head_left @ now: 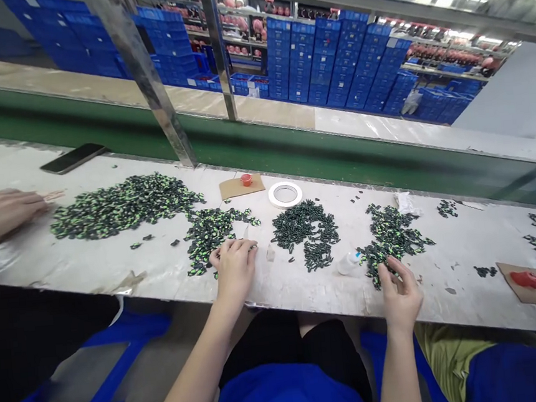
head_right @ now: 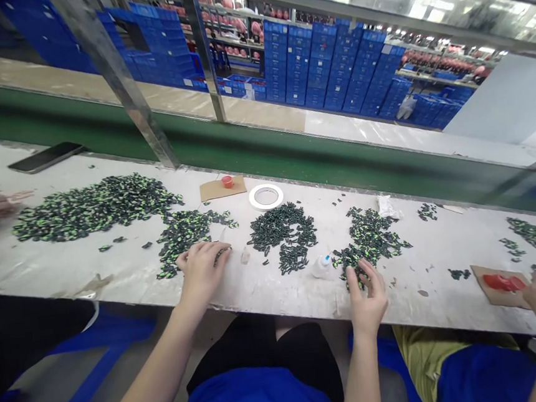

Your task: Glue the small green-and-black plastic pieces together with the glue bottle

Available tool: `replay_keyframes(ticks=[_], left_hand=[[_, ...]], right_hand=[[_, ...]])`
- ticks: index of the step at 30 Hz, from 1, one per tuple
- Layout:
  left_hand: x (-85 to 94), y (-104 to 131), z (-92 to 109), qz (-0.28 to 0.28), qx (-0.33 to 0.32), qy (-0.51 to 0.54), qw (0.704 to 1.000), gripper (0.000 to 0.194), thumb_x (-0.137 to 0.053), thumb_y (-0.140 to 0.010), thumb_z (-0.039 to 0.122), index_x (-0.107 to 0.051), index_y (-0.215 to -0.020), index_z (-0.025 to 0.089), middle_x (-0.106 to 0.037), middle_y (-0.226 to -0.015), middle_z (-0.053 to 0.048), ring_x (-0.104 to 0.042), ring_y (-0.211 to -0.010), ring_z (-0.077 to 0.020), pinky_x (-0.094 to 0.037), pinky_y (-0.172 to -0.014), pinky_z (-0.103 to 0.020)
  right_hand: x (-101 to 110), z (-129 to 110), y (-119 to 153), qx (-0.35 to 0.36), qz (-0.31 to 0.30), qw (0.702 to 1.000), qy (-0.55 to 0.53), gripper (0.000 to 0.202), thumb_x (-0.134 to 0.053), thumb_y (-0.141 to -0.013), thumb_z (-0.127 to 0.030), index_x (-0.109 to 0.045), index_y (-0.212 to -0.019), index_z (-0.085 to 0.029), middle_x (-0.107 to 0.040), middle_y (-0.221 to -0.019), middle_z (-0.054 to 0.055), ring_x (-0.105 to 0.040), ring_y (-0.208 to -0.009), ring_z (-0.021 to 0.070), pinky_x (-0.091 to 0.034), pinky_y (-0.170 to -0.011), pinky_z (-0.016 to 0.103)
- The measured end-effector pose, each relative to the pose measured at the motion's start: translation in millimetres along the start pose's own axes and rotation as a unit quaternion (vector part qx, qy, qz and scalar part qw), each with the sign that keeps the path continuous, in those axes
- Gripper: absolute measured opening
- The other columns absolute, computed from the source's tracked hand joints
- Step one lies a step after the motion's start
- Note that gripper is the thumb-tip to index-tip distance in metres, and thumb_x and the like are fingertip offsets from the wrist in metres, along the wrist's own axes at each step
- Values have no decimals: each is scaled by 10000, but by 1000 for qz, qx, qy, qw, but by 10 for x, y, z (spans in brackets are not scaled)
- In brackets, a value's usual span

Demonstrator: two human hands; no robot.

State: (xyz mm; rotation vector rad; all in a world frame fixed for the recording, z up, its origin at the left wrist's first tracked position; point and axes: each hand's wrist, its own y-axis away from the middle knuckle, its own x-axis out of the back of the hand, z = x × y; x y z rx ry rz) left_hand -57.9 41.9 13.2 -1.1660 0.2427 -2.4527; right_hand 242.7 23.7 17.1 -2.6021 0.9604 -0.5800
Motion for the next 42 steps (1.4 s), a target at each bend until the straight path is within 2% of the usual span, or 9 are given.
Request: replay_keyframes(ticks=[5,8,12,15,19,23,30,37,42], left_hand=[[-68,-55,-19,-20,-5,-57,998,141,-585,-819,228,-721,-780,228,-716,-880,-139,-501,-984,-371,-251,-905,-592],[-91,-62,-1,-17,-5,-54,998,156,-585,-826,234,-721,-750,237,-713,-845,-129,-496,-975,-361,-250,-903,-588],[-76,-89,58,-18,1,-80,997,165,-613,-831,301,-726,-728,236,-721,-854,-120,-491,-996,-352,-266,-900,-563],[-48,-105,122,-33,37,-128,991,188,-584,-861,277,-736,-757,240,-729,-885,-107,-491,-1028,-336,-271,-904,-547],[-35,-100,158,-45,52,-149,986,228,-528,-895,222,-742,-818,232,-737,-931,-109,-497,-1059,-326,-260,-922,-555],[-63,-93,129,-43,26,-130,990,243,-508,-894,187,-733,-814,236,-740,-923,-102,-509,-1042,-324,-258,-924,-559],[-126,-92,96,-50,-25,-64,996,210,-526,-885,156,-713,-827,232,-747,-892,-77,-559,-965,-297,-310,-887,-501],[-301,214,215,-177,-120,89,973,135,-639,-839,190,-699,-938,259,-753,-864,-9,-646,-857,-211,-369,-861,-406],[-408,410,241,-152,-145,116,971,129,-648,-847,206,-683,-959,258,-765,-837,2,-687,-813,-183,-333,-942,-416]], right_hand=[[-105,107,60,163,-115,969,145,559,-680,-698,-622,-668,-1069,-203,-654,-1120,134,-466,-1134,329,-378,-959,537],[-225,153,103,190,-139,958,166,518,-655,-731,-619,-659,-1030,-195,-643,-1124,146,-412,-1152,339,-362,-965,545],[-328,110,117,145,-161,967,133,408,-648,-765,-556,-607,-951,-196,-641,-1126,149,-404,-1205,331,-349,-994,536],[-331,1,170,52,-175,982,43,389,-659,-765,-510,-528,-973,-210,-654,-1122,133,-477,-1205,301,-396,-979,489],[-267,-87,256,-97,-164,978,-85,445,-732,-703,-482,-477,-959,-222,-697,-844,58,-656,-801,239,-516,-710,368],[-196,-48,232,-146,-170,956,-191,401,-780,-638,-468,-546,-841,-213,-621,-641,-18,-562,-541,149,-470,-503,270],[-228,-119,186,-239,-66,917,-311,421,-799,-545,-484,-652,-780,-167,-660,-730,38,-530,-512,113,-294,-363,187],[-354,-220,339,-202,-70,955,-206,365,-773,-615,-472,-656,-672,-131,-599,-554,5,-464,-443,96,-347,-394,217],[-429,-263,462,-119,-137,977,-109,329,-714,-684,-462,-671,-672,-136,-659,-594,46,-574,-534,170,-451,-490,269]])
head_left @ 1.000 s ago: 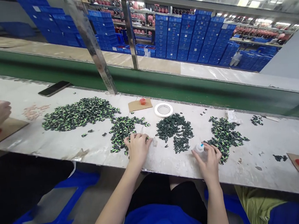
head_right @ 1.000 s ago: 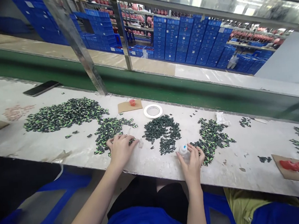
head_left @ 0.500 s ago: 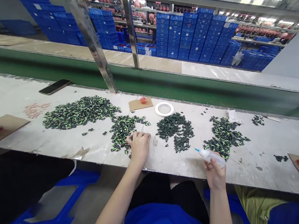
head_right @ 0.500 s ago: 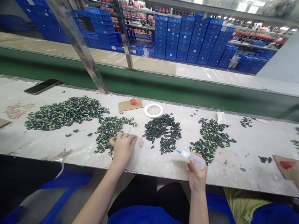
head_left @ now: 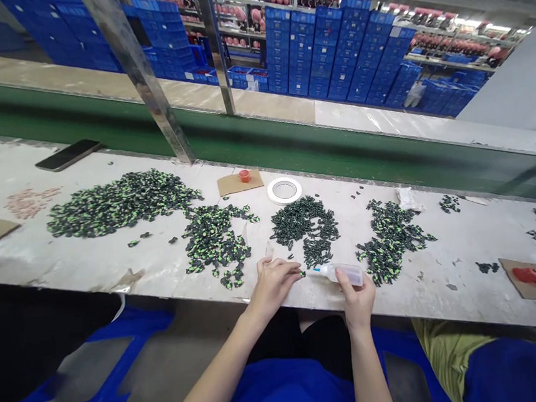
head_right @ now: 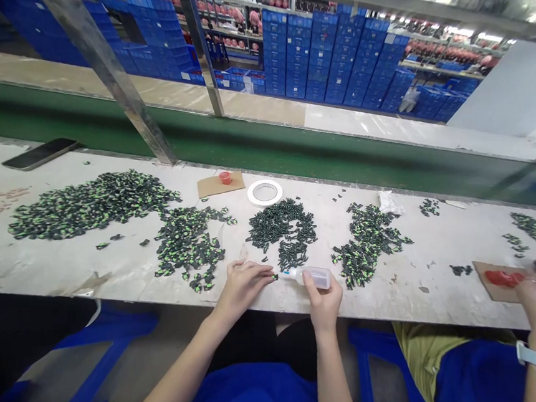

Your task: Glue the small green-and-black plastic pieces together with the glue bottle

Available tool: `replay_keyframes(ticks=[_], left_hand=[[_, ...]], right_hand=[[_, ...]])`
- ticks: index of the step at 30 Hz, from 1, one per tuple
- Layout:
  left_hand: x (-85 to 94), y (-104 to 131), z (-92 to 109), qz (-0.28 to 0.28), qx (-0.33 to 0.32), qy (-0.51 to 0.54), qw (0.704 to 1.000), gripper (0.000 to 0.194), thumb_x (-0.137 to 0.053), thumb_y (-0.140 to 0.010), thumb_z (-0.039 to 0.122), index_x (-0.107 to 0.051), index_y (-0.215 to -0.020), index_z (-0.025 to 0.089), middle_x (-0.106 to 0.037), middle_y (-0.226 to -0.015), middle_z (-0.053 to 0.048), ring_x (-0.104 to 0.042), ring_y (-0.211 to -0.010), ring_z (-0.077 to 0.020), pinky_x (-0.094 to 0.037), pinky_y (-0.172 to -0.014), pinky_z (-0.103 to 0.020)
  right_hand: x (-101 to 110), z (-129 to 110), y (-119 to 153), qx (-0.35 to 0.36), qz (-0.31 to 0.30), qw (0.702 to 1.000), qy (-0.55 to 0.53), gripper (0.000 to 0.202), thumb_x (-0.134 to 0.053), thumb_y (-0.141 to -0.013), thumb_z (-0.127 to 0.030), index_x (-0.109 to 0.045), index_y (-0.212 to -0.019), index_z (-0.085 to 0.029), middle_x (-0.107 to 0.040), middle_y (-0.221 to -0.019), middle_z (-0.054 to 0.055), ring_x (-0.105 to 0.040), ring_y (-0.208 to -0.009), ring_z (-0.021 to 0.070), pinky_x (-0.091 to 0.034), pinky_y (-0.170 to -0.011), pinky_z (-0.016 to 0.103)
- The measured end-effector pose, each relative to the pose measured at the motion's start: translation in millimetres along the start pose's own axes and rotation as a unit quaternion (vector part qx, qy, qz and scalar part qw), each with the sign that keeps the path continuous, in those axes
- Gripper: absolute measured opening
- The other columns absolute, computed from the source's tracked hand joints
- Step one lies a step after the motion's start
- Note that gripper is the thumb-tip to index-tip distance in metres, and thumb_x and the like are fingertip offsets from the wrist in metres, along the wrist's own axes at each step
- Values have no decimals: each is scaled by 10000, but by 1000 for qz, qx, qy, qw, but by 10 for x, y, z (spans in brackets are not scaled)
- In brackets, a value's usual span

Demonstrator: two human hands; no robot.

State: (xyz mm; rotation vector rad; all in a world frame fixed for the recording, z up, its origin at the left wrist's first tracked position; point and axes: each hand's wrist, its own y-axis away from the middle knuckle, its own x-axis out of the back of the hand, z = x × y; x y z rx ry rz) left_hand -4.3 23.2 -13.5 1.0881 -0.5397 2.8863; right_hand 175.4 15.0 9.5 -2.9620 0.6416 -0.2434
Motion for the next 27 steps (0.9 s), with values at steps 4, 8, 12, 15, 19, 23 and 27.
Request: replay_keyframes(ticks=[4,8,12,15,19,23,27], left_hand=[[-29,46,-30,27,-15,-8,1000,88,-632,-869,230,-675,-941,256,-774,-857,4,-701,-811,-178,-308,-959,-417],[-36,61,-40,46,-25,-16,999,71,-620,-881,244,-675,-925,252,-776,-859,2,-707,-794,-175,-311,-940,-406],[-32,62,-33,48,-30,-14,998,72,-614,-886,264,-675,-921,251,-777,-865,-2,-708,-793,-176,-310,-942,-405],[-26,62,-29,43,-24,-11,999,81,-609,-890,282,-677,-915,246,-777,-865,-5,-708,-794,-176,-309,-947,-406],[-20,61,-22,32,-8,-5,999,94,-607,-890,297,-682,-911,244,-776,-872,-13,-706,-799,-175,-305,-962,-409],[-14,59,-15,20,6,-6,1000,79,-620,-880,270,-687,-914,247,-776,-877,-13,-705,-804,-177,-307,-962,-412],[-3,56,-7,14,8,-8,1000,77,-621,-878,273,-686,-912,250,-777,-885,-15,-705,-812,-181,-308,-958,-417]], right_hand=[[-49,-23,41,5,-12,999,30,325,-699,-698,-462,-665,-655,-142,-671,-589,51,-595,-553,184,-476,-508,273],[-62,-42,51,11,-19,999,30,307,-698,-701,-445,-656,-637,-148,-663,-580,42,-588,-549,180,-470,-503,268],[-67,-56,55,11,-32,999,35,296,-697,-702,-431,-647,-616,-153,-642,-558,28,-565,-534,168,-455,-488,260],[-69,-53,55,7,-37,999,39,289,-697,-701,-425,-651,-618,-151,-639,-556,26,-557,-533,163,-450,-487,257],[-64,-49,46,8,-41,999,35,277,-696,-704,-415,-663,-627,-152,-655,-572,27,-574,-544,168,-460,-504,264],[-62,-56,41,2,-45,998,33,270,-697,-702,-414,-674,-639,-153,-666,-585,31,-587,-559,178,-464,-518,274],[-70,-69,47,-8,-38,999,31,269,-698,-696,-418,-675,-644,-155,-665,-589,31,-584,-568,180,-463,-529,280]])
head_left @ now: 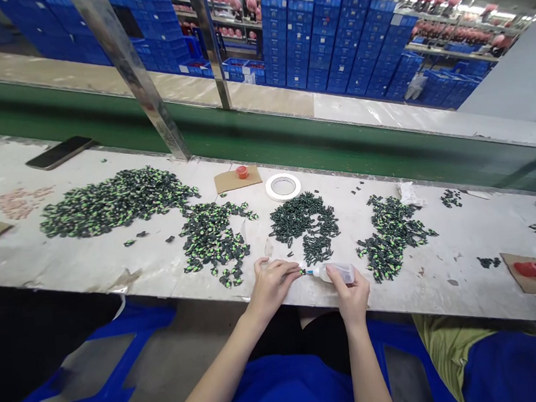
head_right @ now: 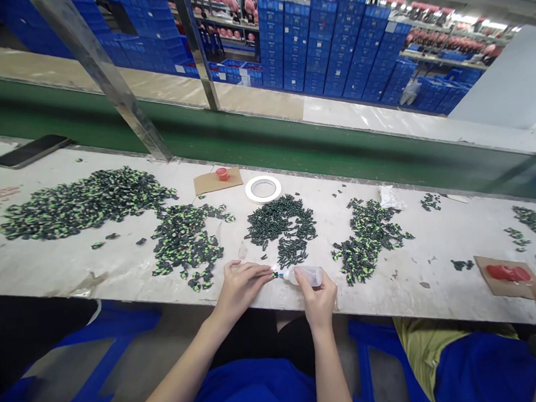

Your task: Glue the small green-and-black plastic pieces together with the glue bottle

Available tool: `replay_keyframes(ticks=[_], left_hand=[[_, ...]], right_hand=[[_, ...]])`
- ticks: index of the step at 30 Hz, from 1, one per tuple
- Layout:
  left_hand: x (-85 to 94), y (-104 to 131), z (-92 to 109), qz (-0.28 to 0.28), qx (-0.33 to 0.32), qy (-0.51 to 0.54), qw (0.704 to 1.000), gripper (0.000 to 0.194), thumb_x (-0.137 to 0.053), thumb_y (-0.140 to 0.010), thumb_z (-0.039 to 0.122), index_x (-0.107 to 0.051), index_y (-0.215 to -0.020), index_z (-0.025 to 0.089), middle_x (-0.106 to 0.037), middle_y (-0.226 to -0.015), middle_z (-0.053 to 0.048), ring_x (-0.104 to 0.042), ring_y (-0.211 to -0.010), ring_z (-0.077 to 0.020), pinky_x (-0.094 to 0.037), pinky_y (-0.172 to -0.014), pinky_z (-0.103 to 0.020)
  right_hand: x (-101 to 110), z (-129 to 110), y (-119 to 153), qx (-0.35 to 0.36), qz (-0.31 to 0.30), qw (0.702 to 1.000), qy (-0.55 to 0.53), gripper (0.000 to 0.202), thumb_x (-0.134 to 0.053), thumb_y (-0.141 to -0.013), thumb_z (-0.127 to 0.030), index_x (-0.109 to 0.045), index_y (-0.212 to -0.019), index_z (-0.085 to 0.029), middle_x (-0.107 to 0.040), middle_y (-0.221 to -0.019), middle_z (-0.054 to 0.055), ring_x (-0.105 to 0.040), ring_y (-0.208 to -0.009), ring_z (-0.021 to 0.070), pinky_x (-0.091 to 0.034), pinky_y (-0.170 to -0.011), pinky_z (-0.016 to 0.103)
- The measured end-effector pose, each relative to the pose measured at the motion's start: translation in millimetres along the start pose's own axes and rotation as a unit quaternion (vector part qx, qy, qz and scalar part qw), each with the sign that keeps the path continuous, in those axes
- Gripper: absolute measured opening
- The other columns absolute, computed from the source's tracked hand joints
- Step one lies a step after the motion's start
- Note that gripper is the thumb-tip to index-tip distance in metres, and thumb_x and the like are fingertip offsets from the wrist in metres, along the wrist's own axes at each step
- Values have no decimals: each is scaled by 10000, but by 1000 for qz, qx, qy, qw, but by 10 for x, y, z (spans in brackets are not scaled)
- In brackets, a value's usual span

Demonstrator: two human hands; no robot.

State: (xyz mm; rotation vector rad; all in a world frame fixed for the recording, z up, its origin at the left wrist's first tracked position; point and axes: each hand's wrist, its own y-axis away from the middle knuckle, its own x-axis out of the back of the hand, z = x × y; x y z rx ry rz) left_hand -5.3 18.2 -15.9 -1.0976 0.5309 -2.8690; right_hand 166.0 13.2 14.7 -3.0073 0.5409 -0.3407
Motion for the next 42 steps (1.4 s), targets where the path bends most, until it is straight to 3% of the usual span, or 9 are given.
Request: replay_keyframes(ticks=[10,22,28,33,39,42], left_hand=[[15,-4,26,4,2,-5,1000,63,-633,-872,260,-688,-898,244,-776,-869,-8,-706,-809,-183,-300,-961,-419],[4,0,17,8,7,0,1000,66,-633,-869,272,-690,-894,249,-776,-870,-12,-706,-801,-183,-305,-962,-426],[-5,1,10,0,15,13,1000,92,-618,-878,306,-690,-902,253,-775,-869,-18,-699,-817,-189,-292,-976,-433],[39,-25,19,-19,13,23,999,88,-637,-861,277,-705,-916,267,-770,-895,-12,-681,-852,-197,-299,-967,-442],[100,-125,-3,92,35,-26,995,104,-629,-856,302,-729,-876,279,-757,-914,-28,-594,-1010,-271,-329,-918,-473],[57,-179,-30,101,66,-55,991,102,-641,-840,303,-735,-822,269,-742,-958,-55,-544,-1023,-309,-332,-881,-503]], right_hand=[[5,18,4,-9,19,1000,-2,290,-702,-685,-435,-668,-642,-150,-659,-590,30,-577,-576,181,-453,-534,279],[8,21,-11,12,0,1000,11,272,-697,-691,-417,-662,-611,-160,-636,-552,15,-552,-537,164,-442,-499,262],[7,41,-9,8,18,1000,0,310,-703,-687,-438,-624,-576,-159,-585,-525,-2,-504,-519,143,-424,-488,254],[47,68,-19,-1,64,997,-45,320,-717,-681,-456,-662,-705,-142,-666,-648,45,-599,-598,186,-476,-548,291],[82,142,-140,3,133,989,-60,446,-806,-573,-383,-540,-871,-184,-713,-841,77,-680,-797,221,-529,-752,356],[85,178,-236,11,122,991,-48,491,-803,-576,-371,-474,-902,-209,-716,-865,77,-684,-849,220,-511,-820,373]])
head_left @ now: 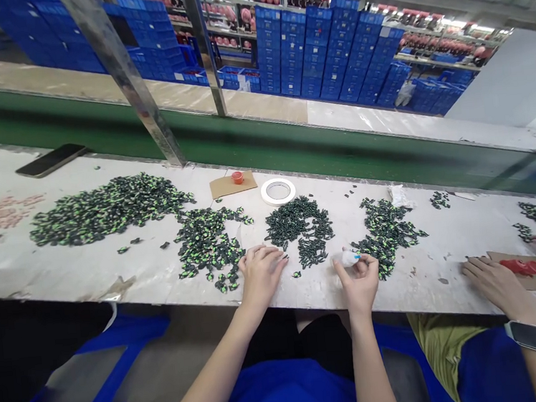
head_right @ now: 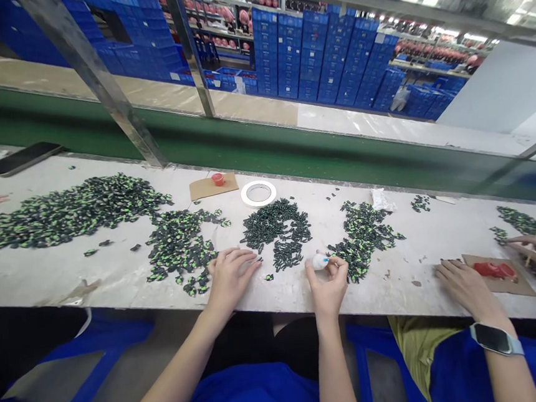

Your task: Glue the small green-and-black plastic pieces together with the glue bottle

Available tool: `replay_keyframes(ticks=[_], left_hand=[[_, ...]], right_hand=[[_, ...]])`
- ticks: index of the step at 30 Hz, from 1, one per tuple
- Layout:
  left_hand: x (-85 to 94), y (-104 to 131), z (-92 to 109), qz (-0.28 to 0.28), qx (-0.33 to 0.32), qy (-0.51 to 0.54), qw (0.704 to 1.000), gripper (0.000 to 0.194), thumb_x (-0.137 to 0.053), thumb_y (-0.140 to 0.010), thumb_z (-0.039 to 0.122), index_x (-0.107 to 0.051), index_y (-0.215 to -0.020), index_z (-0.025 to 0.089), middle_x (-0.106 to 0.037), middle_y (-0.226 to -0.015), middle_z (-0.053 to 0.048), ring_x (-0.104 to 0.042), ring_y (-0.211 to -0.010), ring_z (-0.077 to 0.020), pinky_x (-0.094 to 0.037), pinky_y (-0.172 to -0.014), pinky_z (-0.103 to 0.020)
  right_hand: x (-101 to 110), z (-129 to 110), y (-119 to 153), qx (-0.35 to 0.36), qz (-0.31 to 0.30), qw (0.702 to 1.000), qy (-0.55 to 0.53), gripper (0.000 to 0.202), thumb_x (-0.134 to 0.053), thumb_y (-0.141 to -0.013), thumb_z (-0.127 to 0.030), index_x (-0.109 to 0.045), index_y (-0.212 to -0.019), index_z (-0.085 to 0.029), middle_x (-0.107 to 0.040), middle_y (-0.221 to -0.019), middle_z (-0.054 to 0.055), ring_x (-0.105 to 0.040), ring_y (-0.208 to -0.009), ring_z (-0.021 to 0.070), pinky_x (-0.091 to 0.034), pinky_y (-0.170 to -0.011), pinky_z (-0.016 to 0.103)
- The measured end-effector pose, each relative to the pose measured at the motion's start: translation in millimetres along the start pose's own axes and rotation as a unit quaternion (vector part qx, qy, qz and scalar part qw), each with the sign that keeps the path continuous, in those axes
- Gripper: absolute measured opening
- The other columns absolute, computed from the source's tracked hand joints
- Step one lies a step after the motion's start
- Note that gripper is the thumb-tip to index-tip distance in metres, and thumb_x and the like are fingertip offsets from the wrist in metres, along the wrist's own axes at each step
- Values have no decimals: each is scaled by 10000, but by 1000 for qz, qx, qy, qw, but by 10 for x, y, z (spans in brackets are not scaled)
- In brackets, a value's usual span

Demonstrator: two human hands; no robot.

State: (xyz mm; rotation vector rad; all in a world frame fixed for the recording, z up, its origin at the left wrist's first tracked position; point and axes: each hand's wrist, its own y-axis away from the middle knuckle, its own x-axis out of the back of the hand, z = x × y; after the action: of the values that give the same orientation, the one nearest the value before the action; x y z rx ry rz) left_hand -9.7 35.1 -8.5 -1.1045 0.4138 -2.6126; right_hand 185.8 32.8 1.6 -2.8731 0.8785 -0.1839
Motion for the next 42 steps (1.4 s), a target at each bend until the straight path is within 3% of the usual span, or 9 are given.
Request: replay_keyframes(ticks=[4,7,10,15,17,22,26,34,42], left_hand=[[-61,-24,-1,-27,6,-2,1000,138,-621,-848,252,-730,-764,269,-723,-984,-62,-510,-1029,-323,-346,-837,-505],[-58,-20,20,-37,-12,6,999,152,-616,-851,223,-721,-756,277,-719,-987,-48,-509,-1047,-319,-355,-834,-494],[-40,11,68,-42,-34,20,998,143,-616,-857,217,-719,-779,280,-719,-980,-41,-511,-1085,-310,-362,-860,-483],[-19,95,159,-80,-90,68,990,148,-581,-889,205,-708,-875,281,-720,-989,-22,-516,-1132,-262,-365,-927,-447],[-9,119,164,-89,-107,75,987,149,-580,-891,197,-706,-891,277,-721,-994,-20,-525,-1127,-251,-368,-935,-437],[2,166,86,-111,-80,48,989,163,-637,-858,219,-688,-1007,260,-715,-1020,-42,-565,-1070,-251,-387,-912,-446],[-65,201,12,-110,-68,39,991,119,-648,-837,188,-712,-917,251,-703,-1033,-51,-551,-1070,-268,-430,-884,-454],[-98,200,33,-83,-39,146,985,161,-568,-861,153,-708,-895,226,-684,-869,-50,-624,-868,-211,-531,-805,-369],[59,192,173,-92,8,254,963,152,-566,-843,189,-712,-881,215,-647,-876,-47,-642,-837,-186,-557,-771,-322]], right_hand=[[-13,-26,-34,9,-10,995,96,580,-809,-575,-423,-520,-1018,-186,-711,-923,108,-663,-846,239,-497,-813,395],[-18,-87,94,101,52,983,143,672,-818,-599,-421,-521,-1143,-161,-665,-1082,166,-621,-948,263,-476,-833,409],[-47,-135,307,168,89,970,153,486,-779,-691,-367,-581,-1087,-165,-667,-1022,141,-600,-925,243,-475,-813,388],[-168,-126,484,41,-177,983,40,305,-702,-765,-389,-676,-986,-180,-694,-808,57,-642,-698,179,-531,-639,301],[-207,-93,463,-15,-226,974,-4,248,-671,-783,-393,-700,-907,-180,-713,-807,56,-668,-712,182,-549,-659,300],[-203,-13,396,-41,-215,976,7,214,-652,-787,-374,-727,-811,-175,-748,-820,66,-695,-768,208,-558,-723,317],[-187,3,422,-31,-201,978,49,240,-643,-784,-379,-749,-849,-173,-758,-845,81,-695,-759,218,-555,-704,320],[-218,-75,462,-7,-210,977,46,212,-650,-773,-362,-758,-818,-185,-743,-770,58,-670,-657,188,-541,-614,293],[-181,-158,426,-82,-245,965,-35,187,-713,-707,-352,-769,-782,-189,-765,-774,60,-722,-717,229,-595,-677,340]])
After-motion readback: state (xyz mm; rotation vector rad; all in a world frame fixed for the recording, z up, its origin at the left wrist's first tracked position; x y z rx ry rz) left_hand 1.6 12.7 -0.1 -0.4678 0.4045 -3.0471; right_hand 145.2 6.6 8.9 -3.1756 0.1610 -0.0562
